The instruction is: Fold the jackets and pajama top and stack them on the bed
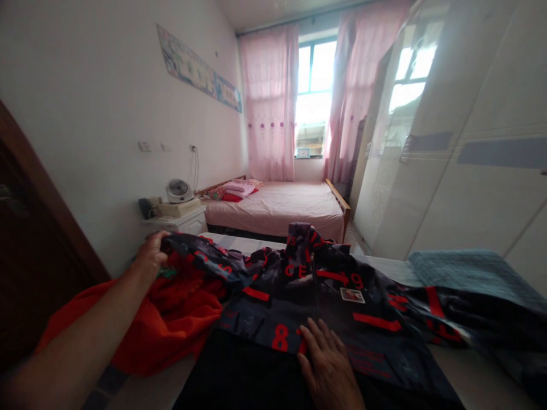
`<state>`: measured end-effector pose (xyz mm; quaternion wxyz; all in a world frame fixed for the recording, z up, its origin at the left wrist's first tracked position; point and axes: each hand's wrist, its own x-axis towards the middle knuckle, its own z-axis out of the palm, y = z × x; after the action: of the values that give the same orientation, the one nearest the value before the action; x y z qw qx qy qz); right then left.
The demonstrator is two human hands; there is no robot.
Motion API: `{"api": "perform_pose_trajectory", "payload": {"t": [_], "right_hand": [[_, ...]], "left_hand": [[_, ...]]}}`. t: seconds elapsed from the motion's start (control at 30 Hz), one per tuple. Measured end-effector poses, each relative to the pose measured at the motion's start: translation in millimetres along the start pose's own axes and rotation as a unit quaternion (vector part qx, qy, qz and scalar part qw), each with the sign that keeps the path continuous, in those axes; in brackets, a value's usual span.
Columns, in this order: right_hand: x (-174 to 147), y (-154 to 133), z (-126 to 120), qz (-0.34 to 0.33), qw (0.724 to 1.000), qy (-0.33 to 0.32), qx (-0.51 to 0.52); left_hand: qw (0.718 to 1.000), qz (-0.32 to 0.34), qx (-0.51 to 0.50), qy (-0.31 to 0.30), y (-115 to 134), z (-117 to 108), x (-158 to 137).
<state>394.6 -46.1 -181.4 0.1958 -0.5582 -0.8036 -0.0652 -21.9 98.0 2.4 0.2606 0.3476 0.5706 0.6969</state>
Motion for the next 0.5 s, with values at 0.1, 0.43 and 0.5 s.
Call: {"api": "perform_pose_trajectory", "payload": {"t": [0.1, 0.43, 0.5], "right_hand": [[0.8, -1.9, -2.2, 0.015, 0.999, -0.015, 0.037], [5.6, -2.7, -28.7, 0.225, 0.863, 0.056, 0.45], [8.0, -4.7, -31.6, 0.237, 0.849, 0.048, 0.469]], "left_hand": [[0.997, 0.034, -0.029, -0.057, 27.0, 21.4, -39.2], [0.682, 0.209, 0.255, -0.653, 1.9, 14.7, -237.4], [0.671, 0.223, 0.31, -0.636, -18.3, 9.7, -245.0]]}}
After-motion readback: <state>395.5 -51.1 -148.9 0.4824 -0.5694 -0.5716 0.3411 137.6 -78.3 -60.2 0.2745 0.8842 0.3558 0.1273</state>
